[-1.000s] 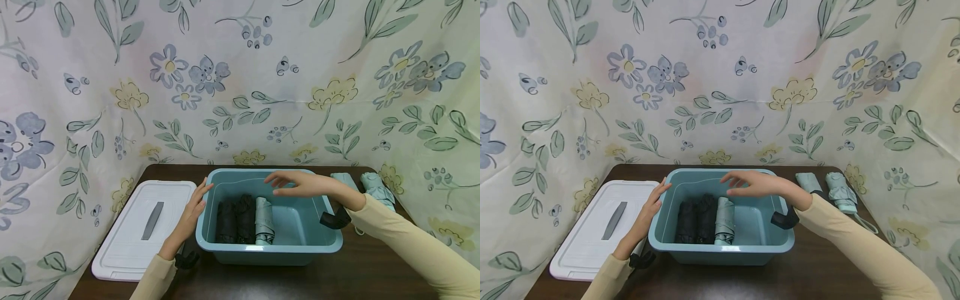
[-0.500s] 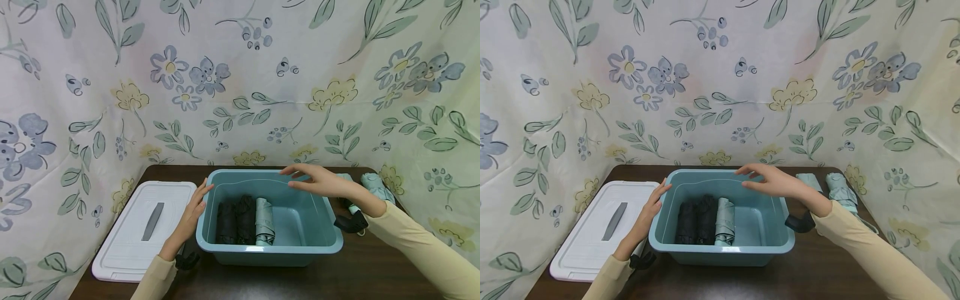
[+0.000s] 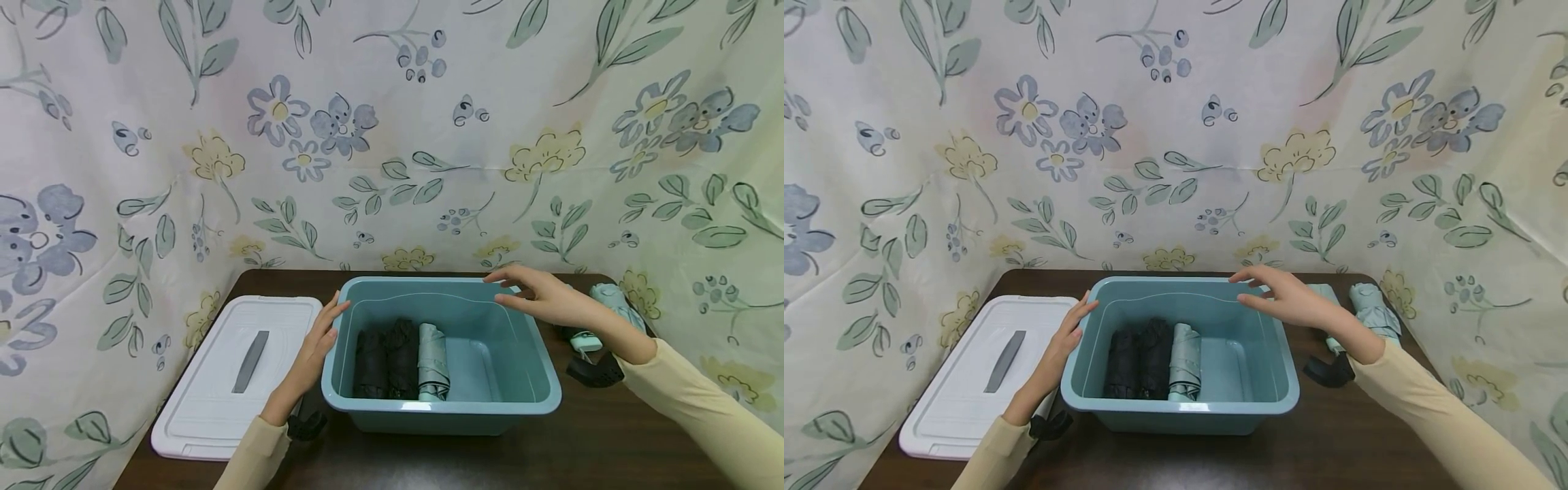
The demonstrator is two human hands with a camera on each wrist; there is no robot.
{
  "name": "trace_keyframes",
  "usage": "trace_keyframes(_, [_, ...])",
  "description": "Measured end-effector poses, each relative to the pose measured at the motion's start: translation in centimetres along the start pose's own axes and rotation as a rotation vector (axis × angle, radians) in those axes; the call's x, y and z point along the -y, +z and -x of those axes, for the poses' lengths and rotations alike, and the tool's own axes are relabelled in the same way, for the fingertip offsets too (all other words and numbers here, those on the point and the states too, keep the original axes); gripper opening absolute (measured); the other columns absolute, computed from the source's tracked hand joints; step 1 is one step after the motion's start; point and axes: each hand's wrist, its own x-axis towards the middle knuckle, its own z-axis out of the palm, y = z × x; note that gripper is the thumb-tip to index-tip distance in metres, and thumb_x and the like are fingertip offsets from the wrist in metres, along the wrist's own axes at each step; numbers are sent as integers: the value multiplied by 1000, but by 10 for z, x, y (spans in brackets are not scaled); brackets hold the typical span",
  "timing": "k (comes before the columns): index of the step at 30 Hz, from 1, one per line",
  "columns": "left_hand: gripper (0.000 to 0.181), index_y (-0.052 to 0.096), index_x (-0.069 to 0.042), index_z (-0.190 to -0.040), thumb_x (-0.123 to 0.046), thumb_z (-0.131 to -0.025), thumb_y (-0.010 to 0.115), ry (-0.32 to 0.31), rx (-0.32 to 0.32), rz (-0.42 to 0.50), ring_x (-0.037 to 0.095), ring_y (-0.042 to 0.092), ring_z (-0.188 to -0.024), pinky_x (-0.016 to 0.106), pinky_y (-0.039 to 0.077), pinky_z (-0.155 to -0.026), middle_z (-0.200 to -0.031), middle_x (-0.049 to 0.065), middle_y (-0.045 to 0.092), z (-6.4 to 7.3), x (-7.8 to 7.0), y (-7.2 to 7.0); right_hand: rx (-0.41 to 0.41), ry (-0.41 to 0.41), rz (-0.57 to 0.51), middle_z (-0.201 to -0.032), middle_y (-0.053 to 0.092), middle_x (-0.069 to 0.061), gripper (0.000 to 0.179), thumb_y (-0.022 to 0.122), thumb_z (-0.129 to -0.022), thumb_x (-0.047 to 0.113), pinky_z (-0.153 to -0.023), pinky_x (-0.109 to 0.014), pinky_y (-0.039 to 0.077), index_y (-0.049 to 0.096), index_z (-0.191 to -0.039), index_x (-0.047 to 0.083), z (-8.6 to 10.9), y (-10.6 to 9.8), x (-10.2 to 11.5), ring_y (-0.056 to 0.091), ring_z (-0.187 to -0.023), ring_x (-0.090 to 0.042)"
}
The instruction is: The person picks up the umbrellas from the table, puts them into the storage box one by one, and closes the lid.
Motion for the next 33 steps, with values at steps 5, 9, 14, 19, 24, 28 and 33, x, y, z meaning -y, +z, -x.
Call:
trace_keyframes(5, [48, 33, -13, -144, -12, -97, 30, -12, -7, 2, 35, 8, -141, 72, 14, -98, -156, 4, 10, -1, -10, 0, -28, -7, 19, -126, 54, -8, 34, 56, -93, 17, -82, -45, 49, 52, -126, 12, 8, 0, -8, 56, -111, -31])
trace_keyframes(9, [49, 34, -5, -143, -6, -94, 31, -16, -4, 10, 40, 9, -140, 73, 14, -98, -155, 12, 11, -1, -29, 0, -51, 22, 26, -126, 54, -9, 34, 56, -93, 18, -81, -45, 49, 52, -127, 12, 15, -1, -13, 58, -106, -32])
trace_keyframes(14, [48, 34, 0, -141, -5, -93, 30, -21, 1, 3, 43, 10, -139, 73, 17, -97, -154, 18, 11, -2, -42, -1, -82, 51, 43, -125, 54, -10, 34, 56, -93, 19, -83, -50, 48, 52, -126, 10, 24, -3, -23, 58, -104, -32])
trace_keyframes(19, [48, 34, 0, -141, -5, -93, 30, -14, -2, 4, 43, 10, -139, 73, 16, -97, -153, 20, 11, -2, -43, -2, -101, 75, 57, -123, 54, -13, 34, 55, -93, 18, -84, -53, 47, 53, -124, 5, 31, -2, -35, 57, -105, -35])
trace_keyframes(24, [48, 34, 0, -142, -5, -94, 30, -13, 2, 3, 43, 10, -139, 73, 15, -98, -153, 19, 11, -1, -44, -3, -100, 131, 74, -127, 52, -15, 33, 54, -94, 20, -86, -54, 46, 53, -124, 7, 37, 1, -46, 54, -108, -38])
trace_keyframes(28, [48, 33, -1, -142, -5, -94, 30, -13, 7, 2, 42, 10, -139, 72, 16, -98, -154, 18, 10, 0, -43, -3, -102, 163, 90, -127, 51, -15, 32, 54, -94, 22, -85, -54, 45, 53, -123, 8, 41, 3, -56, 54, -108, -39])
trace_keyframes(33, [48, 33, -1, -142, -6, -94, 30, -10, 3, -2, 41, 10, -139, 72, 16, -98, -154, 17, 10, -1, -41, -2, -105, 170, 114, -124, 53, -18, 33, 55, -94, 21, -84, -54, 46, 54, -122, 6, 47, 6, -73, 55, -105, -41])
